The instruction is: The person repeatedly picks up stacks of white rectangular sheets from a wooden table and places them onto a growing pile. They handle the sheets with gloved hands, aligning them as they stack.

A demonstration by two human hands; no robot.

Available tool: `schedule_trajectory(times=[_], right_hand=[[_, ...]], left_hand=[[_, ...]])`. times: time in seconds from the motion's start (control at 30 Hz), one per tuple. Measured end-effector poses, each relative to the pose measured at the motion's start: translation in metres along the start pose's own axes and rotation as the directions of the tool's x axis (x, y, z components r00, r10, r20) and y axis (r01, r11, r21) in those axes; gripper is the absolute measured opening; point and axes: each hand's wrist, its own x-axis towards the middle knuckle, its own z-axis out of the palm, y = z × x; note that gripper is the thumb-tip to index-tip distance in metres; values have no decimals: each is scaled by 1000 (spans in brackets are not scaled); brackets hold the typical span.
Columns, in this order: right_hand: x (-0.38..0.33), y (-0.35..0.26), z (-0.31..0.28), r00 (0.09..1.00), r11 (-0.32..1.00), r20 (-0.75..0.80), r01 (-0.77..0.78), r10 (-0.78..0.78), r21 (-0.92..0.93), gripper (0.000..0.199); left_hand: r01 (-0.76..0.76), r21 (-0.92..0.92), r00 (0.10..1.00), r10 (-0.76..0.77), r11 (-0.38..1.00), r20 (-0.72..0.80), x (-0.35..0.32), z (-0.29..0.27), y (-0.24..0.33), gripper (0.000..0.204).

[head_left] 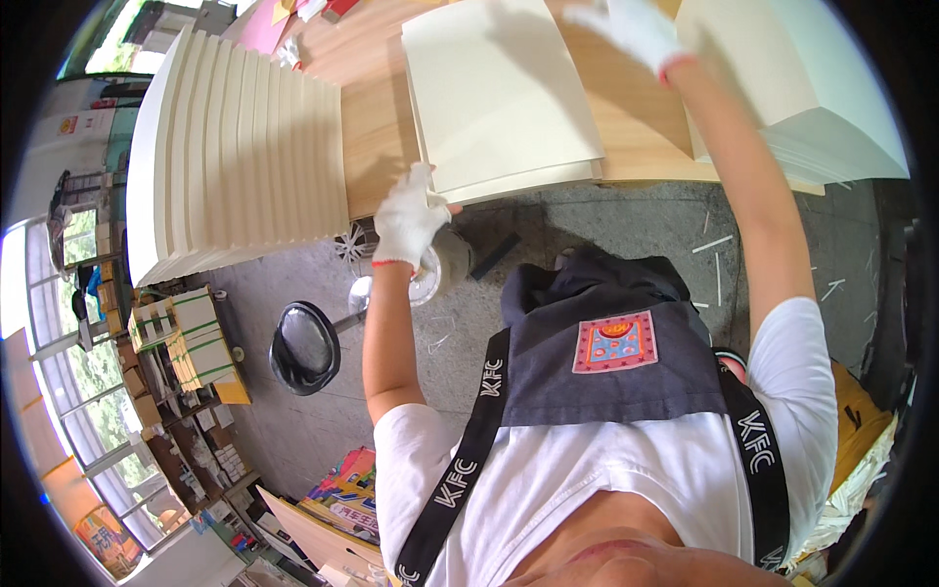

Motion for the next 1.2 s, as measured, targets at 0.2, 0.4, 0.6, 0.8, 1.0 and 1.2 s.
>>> schedule_trajectory(times=[0.2, 0.4, 0.6, 0.8, 1.0, 1.2], right_hand=[[-136, 25, 93, 915, 966, 374, 217, -151, -142, 91], [-158, 36, 131, 956, 939, 98, 290, -277, -184, 84], [-165, 50, 147, 928, 922, -9, 370, -373, -113, 68], [-168, 53, 149, 920, 917, -12, 390, -392, -87, 64], [-169, 59, 150, 899, 889, -9, 432, -438, -149, 66], [-169, 59, 154, 881, 875, -46, 461, -471, -149, 67]], left_hand=[[-183, -59, 972, 172, 981, -164, 1, 48, -32, 62], [-210, -101, 956, 182, 972, -229, 8, 58, -48, 50], [-254, -124, 924, 203, 959, -323, 10, 69, -55, 39], [-291, -158, 910, 222, 944, -350, 9, 73, -61, 35], [-308, -183, 914, 238, 934, -328, 9, 69, -64, 33], [-382, -149, 879, 309, 912, -364, 9, 68, -67, 29]])
